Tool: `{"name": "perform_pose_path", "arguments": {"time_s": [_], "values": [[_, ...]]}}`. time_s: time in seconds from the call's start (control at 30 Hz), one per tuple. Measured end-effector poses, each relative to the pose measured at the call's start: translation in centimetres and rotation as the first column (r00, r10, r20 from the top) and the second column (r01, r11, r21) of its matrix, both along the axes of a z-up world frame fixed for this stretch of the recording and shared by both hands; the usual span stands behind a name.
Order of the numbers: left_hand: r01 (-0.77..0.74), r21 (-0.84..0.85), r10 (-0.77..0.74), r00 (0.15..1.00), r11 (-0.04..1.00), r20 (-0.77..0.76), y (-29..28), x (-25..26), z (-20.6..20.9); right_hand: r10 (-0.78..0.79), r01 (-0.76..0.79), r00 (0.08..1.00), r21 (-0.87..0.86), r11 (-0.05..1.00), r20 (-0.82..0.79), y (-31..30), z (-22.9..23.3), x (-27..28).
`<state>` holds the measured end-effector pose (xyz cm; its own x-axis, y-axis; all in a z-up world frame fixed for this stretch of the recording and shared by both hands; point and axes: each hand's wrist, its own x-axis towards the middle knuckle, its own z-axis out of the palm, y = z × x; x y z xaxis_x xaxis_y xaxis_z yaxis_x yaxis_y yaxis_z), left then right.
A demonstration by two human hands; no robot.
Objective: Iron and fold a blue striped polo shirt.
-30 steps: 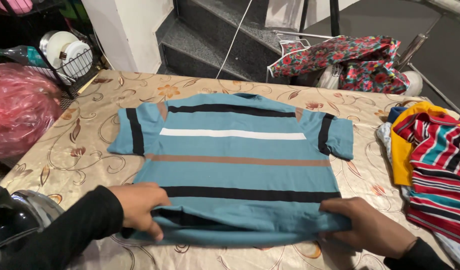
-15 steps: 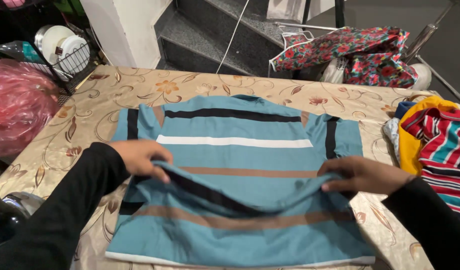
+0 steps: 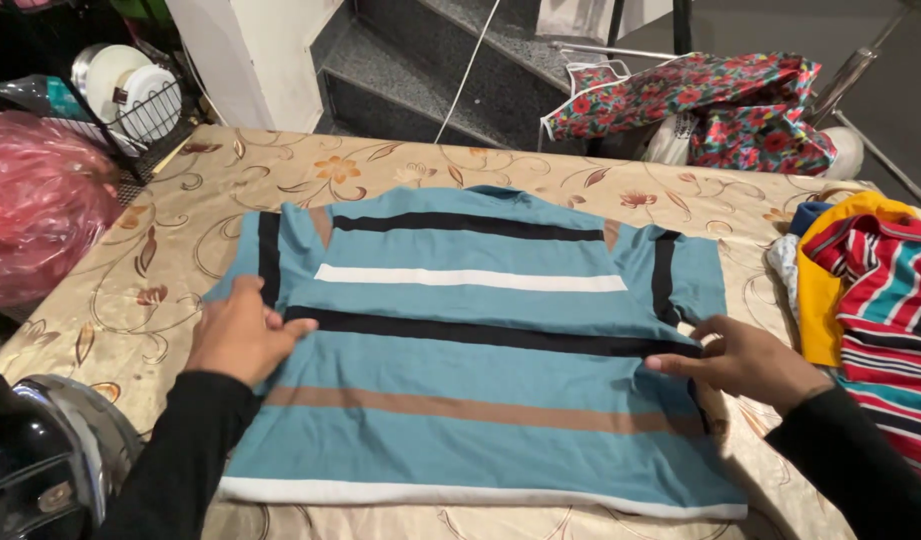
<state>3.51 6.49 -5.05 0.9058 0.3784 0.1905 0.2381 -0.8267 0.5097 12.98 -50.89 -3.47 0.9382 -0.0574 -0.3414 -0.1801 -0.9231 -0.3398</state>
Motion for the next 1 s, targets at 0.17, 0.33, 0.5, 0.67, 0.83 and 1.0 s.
{"name": "perform_pose_path", "arguments": {"time_s": [0.17,0.33,0.5,0.67,0.83,1.0], "values": [[-0.078,0.125,0.11,0.955,0.989,-0.276,-3.0,-3.7,1.8,0.001,-0.005,0.999,-0.075,0.997,-0.053,1.9,1.4,-4.1],[-0.017,0.152,0.035,0.992,0.988,-0.119,-2.9,-5.6,1.8,0.055,-0.056,0.992,0.0,0.998,0.113,2.6,1.8,-7.1],[0.135,-0.517,-0.024,0.976,0.845,0.216,-1.4,-6.4,1.8,-0.121,-0.091,0.948,0.618,0.781,0.293,0.2,1.3,-7.1],[0.353,-0.483,0.027,0.786,0.802,0.618,-1.4,-4.7,1.2,-0.105,-0.318,0.857,0.678,0.663,0.504,2.4,2.8,-6.5],[0.451,-0.664,0.09,0.784,0.597,0.614,-1.2,-4.2,1.0,-0.245,-0.113,0.93,0.845,0.523,0.276,0.8,0.9,-5.3],[0.37,-0.679,0.067,0.848,0.634,0.526,-1.2,-7.4,3.1,-0.037,-0.082,0.982,0.597,0.798,0.184,-5.3,-1.3,-6.4]]}}
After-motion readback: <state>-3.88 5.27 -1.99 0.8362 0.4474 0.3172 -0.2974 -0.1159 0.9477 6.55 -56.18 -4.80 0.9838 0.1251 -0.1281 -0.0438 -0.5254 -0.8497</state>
